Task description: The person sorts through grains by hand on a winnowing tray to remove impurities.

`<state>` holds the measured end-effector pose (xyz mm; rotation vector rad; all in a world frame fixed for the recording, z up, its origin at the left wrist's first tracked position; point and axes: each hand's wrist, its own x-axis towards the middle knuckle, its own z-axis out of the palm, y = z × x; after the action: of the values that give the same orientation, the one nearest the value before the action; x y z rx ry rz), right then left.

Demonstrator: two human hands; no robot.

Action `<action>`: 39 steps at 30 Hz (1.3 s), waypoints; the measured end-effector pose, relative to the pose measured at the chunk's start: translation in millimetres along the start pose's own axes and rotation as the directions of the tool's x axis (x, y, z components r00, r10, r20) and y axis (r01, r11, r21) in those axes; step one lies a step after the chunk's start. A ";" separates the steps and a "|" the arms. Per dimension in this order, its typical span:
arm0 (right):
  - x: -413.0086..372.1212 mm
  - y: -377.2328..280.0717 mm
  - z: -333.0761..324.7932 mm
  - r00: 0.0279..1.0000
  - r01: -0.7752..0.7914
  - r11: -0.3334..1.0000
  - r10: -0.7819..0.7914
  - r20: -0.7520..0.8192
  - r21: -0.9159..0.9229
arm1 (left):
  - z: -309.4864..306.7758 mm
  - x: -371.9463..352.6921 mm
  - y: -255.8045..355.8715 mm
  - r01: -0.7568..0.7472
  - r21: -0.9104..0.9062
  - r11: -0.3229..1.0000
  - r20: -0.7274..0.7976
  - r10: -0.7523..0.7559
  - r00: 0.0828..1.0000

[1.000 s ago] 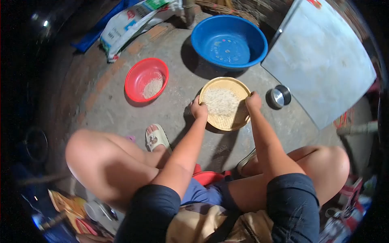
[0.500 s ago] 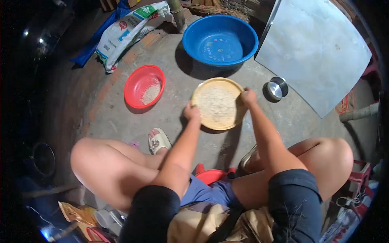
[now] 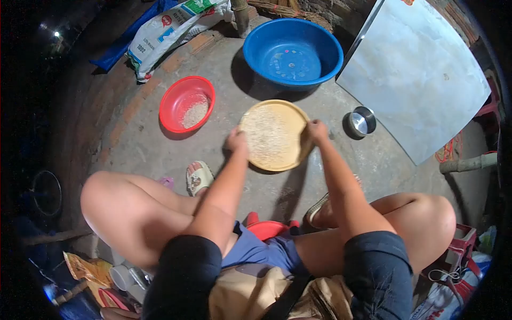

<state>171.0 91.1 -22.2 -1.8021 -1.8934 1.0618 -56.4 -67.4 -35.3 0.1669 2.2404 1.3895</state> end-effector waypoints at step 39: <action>-1.1 3.2 -9.5 0.936 -0.273 0.957 0.287 -0.205 0.096 | 34.5 -1.4 1.6 0.180 -0.398 0.899 0.127 -0.141 0.982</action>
<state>179.9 92.6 -17.7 -2.0987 -1.4894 0.9552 -39.3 -39.2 -45.8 -0.0927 1.7927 1.6813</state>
